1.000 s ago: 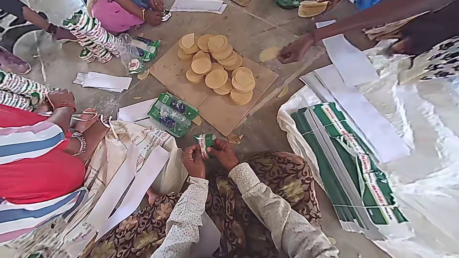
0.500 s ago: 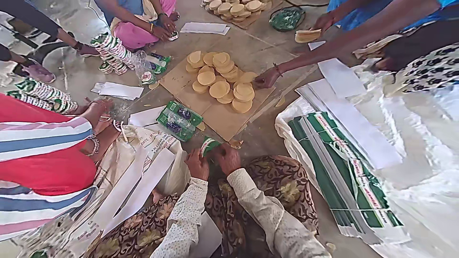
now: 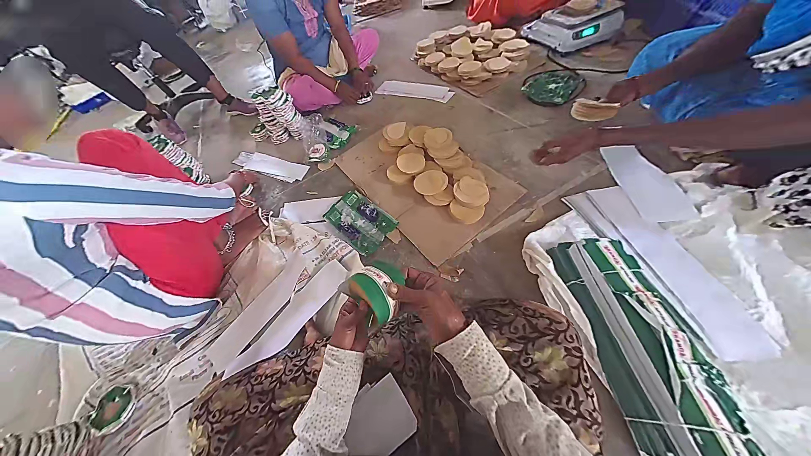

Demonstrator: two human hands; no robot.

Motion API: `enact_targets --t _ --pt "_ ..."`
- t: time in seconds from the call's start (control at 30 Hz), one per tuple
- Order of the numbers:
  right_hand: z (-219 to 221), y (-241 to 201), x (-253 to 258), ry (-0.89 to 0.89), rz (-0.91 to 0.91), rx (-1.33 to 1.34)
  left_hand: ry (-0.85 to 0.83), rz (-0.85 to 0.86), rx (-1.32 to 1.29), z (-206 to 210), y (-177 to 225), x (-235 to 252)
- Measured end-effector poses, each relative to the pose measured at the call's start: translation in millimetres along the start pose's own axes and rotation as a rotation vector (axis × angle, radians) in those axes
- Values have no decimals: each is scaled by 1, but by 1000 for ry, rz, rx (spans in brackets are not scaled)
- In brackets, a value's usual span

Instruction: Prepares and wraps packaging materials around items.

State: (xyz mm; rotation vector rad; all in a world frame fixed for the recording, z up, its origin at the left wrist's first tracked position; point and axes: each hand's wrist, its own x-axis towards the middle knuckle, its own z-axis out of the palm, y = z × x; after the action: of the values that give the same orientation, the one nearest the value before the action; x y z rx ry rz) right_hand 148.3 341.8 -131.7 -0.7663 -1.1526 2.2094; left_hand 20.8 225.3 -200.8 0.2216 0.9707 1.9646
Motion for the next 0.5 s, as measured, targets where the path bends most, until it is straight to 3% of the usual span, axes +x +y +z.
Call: enact_targets --t 0.1,0.2,0.27,0.4,0.5 --pt "8 -10 -6 -231 131 85 -91 133 5 7 13 -24" --pt "13 -14 -2 -486 256 93 -357 222 -62 -8 21 -32" --pt "23 -20 0 -519 284 56 -522 244 28 -22 25 -26" --pt "37 -21 3 -483 295 -10 -359 272 67 -30 24 -33" --pt "38 -13 0 -506 225 -34 11 195 -146 -12 25 -48"
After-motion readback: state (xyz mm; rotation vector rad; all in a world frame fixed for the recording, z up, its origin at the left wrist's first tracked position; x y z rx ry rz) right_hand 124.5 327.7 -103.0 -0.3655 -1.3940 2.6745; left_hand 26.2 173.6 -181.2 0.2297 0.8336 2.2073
